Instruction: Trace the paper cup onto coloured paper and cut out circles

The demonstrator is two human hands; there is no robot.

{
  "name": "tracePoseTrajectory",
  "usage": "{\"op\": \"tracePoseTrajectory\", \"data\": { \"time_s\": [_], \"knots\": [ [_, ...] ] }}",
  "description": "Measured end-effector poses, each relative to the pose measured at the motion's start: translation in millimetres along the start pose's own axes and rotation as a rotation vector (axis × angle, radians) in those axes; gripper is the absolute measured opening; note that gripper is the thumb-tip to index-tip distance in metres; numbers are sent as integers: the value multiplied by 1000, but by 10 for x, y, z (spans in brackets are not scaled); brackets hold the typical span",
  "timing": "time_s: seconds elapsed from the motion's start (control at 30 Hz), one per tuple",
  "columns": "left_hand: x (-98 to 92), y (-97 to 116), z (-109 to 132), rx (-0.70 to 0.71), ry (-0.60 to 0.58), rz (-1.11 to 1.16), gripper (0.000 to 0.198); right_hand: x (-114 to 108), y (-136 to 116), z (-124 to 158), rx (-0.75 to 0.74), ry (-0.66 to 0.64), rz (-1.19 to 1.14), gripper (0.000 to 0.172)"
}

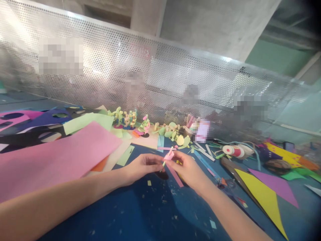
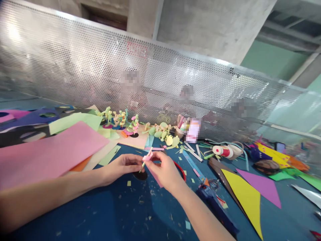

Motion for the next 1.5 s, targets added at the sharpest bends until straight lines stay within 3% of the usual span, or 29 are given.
{"op": "tracePoseTrajectory", "data": {
  "time_s": [0.33, 0.53, 0.67, 0.73, 0.83, 0.93, 1.07, 1.17, 1.3, 1.37, 1.5],
  "knots": [
    [-3, -3, 2, -7, 18, 31, 16, 16, 48, 15, 74, -67, -117, 23],
    [-8, -37, -7, -33, 28, 38, 18, 36, 35, 19, 38, -67, -131, 17],
    [-8, 5, -5, 5, 34, 70, 16, -17, 6, 59, 107, -145, -221, 25],
    [-6, 25, -3, 13, 36, 73, 16, -92, -1, 83, 130, -190, -231, 21],
    [-15, 34, -3, 4, 51, 57, 20, -234, -62, 103, 22, -181, -2, 8],
    [-23, 35, -9, 10, 61, 38, 24, -264, -218, 153, -192, -88, 413, 14],
    [-44, 0, -18, 17, 91, -5, 29, 24, -497, 329, -560, -81, 825, 29],
    [-55, -8, -14, 38, 128, -94, 27, 276, -587, 450, -718, -125, 1081, 38],
    [-24, 37, 20, 77, 132, -231, 18, 495, -655, 546, -819, -182, 1237, 14],
    [-18, 93, 49, 122, 162, -421, 15, 556, -691, 554, -820, -211, 1258, 16],
    [50, 226, 107, 273, 192, -784, 11, 533, -734, 441, -610, -236, 1177, 15]
  ]
}}
Point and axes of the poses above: each hand's wrist, its own z-axis away from the middle knuckle, its own x-axis out of the palm, y = z × x, the point moved 7 cm from there along -z, towards the middle knuckle, and after that the axes turned 10 degrees about -z, right-handed, at the moved point
